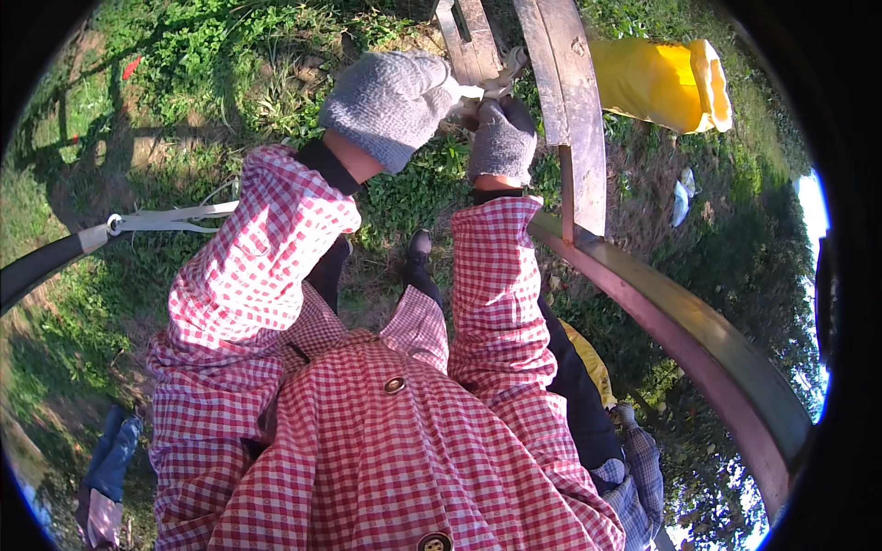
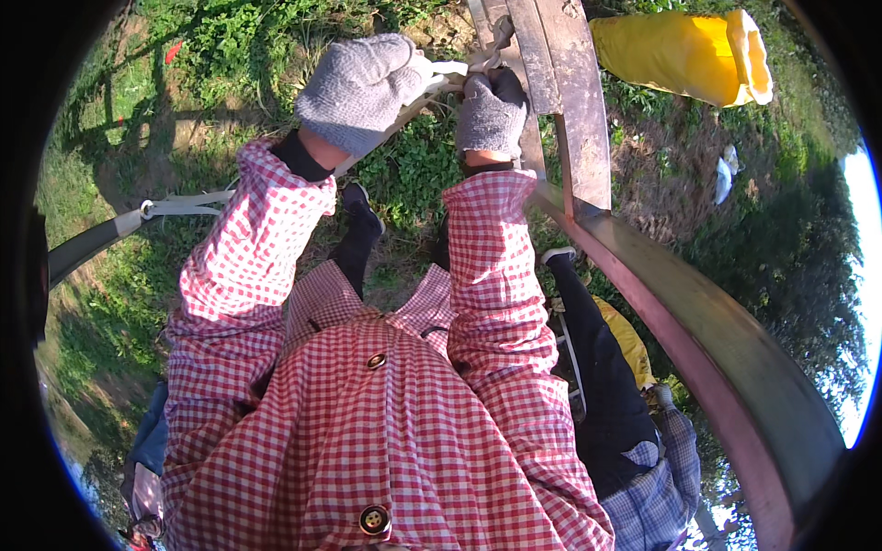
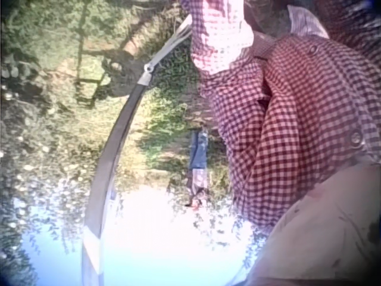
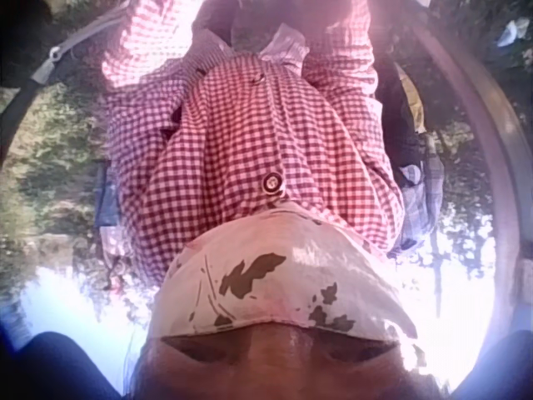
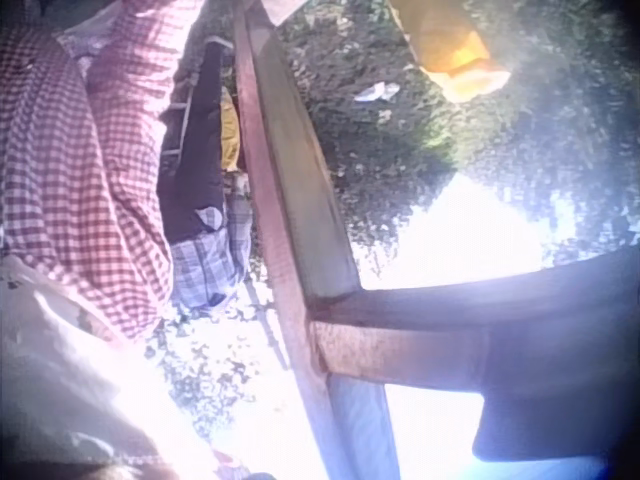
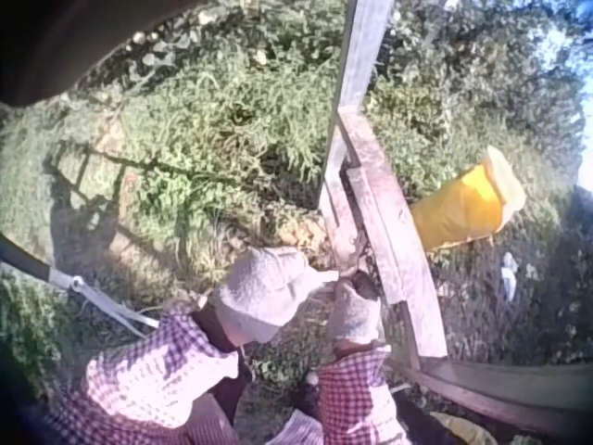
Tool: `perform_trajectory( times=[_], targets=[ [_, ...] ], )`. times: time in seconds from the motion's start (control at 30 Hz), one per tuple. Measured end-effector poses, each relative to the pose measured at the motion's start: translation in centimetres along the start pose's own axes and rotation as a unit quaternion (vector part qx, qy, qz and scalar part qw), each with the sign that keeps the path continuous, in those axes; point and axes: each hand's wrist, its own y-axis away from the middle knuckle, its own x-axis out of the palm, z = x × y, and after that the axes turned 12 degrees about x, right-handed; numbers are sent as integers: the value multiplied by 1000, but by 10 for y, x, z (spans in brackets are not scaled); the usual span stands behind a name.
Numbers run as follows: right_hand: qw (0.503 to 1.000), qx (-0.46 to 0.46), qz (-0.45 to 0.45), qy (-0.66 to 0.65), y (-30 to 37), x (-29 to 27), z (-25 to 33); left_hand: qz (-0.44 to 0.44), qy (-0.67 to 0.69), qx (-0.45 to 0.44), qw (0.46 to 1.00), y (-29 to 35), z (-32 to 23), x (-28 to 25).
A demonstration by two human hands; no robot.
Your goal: The person secures a yellow bag to a metal ladder using a white strap. They wrap the strap around the ladder rung and tie it with both hands while standing on the ladder in an orchard.
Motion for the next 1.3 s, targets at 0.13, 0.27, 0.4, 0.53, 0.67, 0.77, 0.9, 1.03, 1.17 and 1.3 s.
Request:
perform_trajectory(
  times=[0.13, 0.27, 0.4, 0.53, 0.67, 0.77, 0.9, 1.03, 1.17, 1.3],
  targets=[
    [1000, -11, 16, 16, 0, 12, 5, -155, 380, -132, 902, 23, 1, 5],
    [1000, 22, 5, 1, 3, 6, 1, 245, 252, -235, 906, -1, 7, 1],
    [995, -26, 65, -69, -9, 11, -13, 180, 37, -6, 983, -6, -7, 0],
    [998, -61, 20, -19, -5, 7, -7, 30, 220, -57, 973, 2, -20, -12],
    [983, -67, -30, 170, 0, 0, 6, -152, 478, -179, 846, 13, -41, -40],
    [967, 150, 36, -201, 8, 23, 9, -314, 696, -257, 593, 30, 19, -37],
    [963, 168, 57, -203, 14, 23, 17, -158, 785, -296, 521, 49, 26, -54],
    [998, 55, 14, 4, 1, 3, 1, 68, 483, -289, 824, 26, 7, -40],
    [996, -14, -34, 82, -15, 14, -18, -177, 572, -187, 779, 44, -4, -67],
    [996, 43, -55, 47, -17, 23, -15, -267, 782, -127, 549, 75, -18, -68]
  ],
)
